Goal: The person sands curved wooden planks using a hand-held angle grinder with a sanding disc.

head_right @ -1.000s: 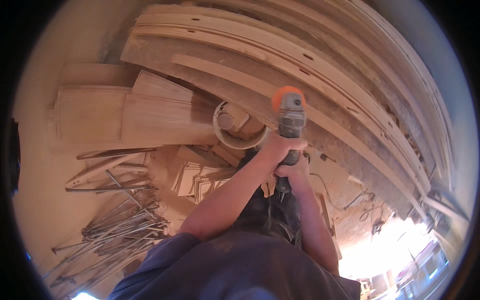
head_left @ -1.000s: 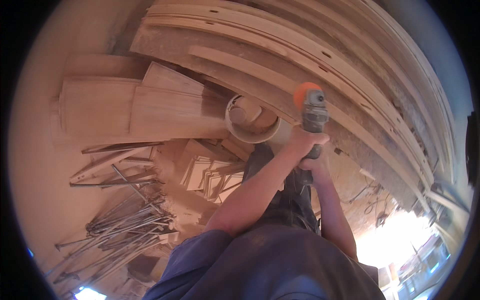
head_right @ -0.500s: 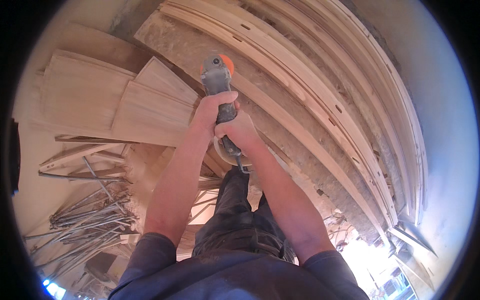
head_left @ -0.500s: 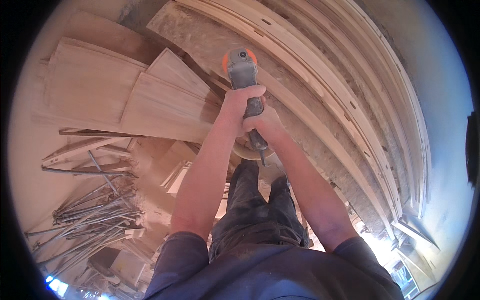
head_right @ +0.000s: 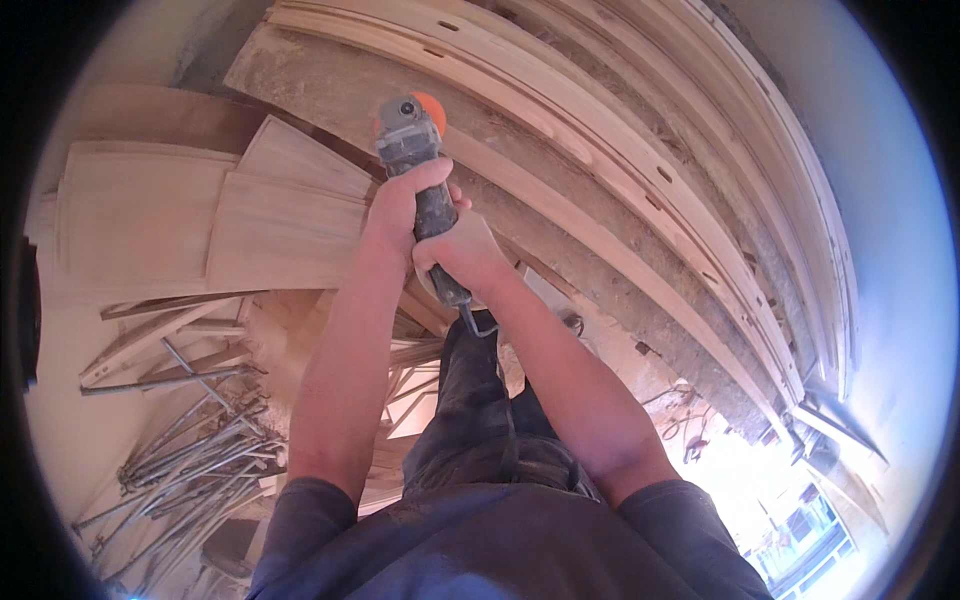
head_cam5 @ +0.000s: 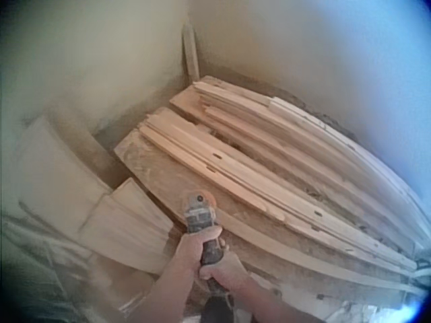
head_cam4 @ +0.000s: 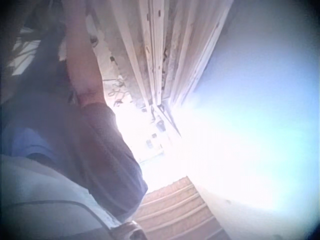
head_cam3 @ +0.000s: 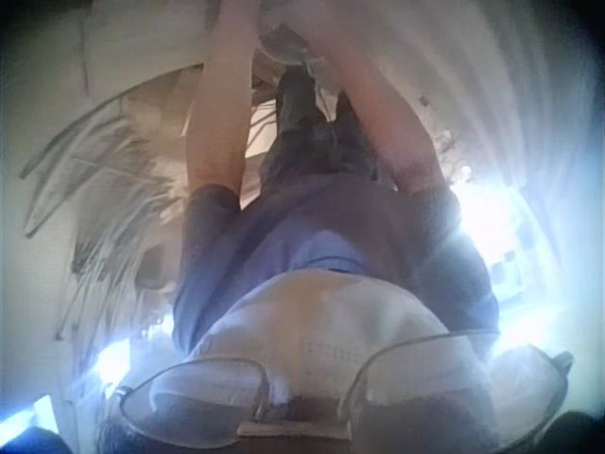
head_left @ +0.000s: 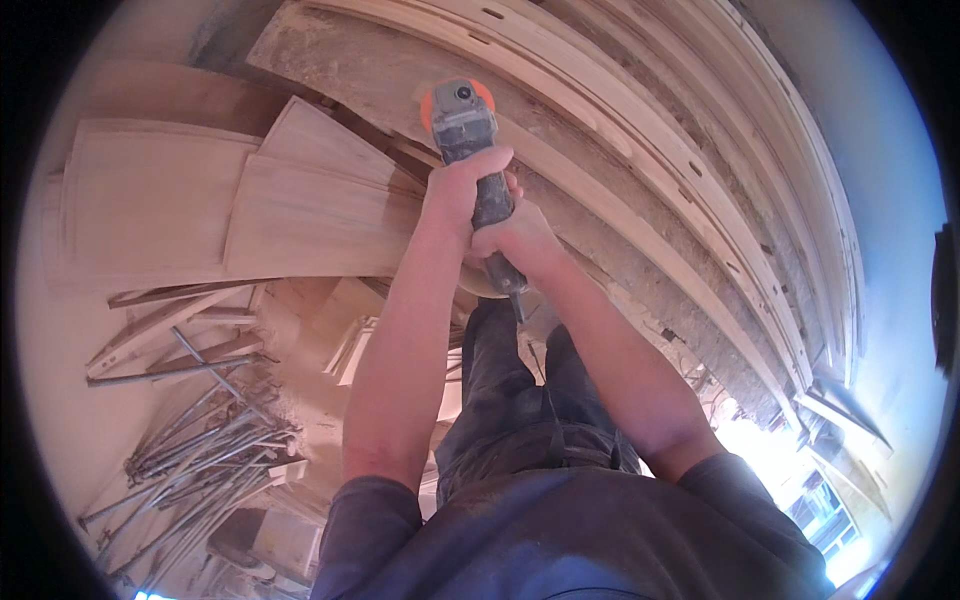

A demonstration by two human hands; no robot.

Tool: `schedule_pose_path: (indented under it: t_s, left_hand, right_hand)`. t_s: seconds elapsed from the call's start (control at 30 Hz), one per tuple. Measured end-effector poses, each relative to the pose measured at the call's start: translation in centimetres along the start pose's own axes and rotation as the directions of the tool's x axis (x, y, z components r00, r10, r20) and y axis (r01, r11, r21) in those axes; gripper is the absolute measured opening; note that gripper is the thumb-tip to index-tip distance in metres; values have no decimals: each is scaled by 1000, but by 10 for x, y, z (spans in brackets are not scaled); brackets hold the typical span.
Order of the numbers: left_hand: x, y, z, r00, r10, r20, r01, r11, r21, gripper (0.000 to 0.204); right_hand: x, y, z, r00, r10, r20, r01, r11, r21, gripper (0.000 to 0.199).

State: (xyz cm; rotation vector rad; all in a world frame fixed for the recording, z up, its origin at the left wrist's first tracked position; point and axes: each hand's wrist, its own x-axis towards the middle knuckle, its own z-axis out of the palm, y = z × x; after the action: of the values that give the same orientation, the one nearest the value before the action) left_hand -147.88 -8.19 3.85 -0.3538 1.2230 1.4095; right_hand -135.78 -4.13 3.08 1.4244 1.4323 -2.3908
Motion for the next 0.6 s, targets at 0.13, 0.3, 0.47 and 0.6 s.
schedule_pose_path:
  t_s: [0.13,0.3,0.47,0.6]
  left_hand:
    - [-7,-41,5,996,-52,74,49,998,40,23]
    - [-27,-85,29,996,-68,57,59,988,141,22]
    - [-37,-125,45,990,-119,78,104,980,170,19]
    - [-51,-164,74,989,-131,61,114,968,222,21]
  right_hand:
    - [-33,24,-17,996,19,-91,-21,1000,-14,62]
    - [-71,44,-51,992,105,-68,-104,994,17,61]
    - [-99,79,-77,991,24,-133,-14,997,79,53]
    - [-135,94,-109,976,16,-217,-6,999,48,53]
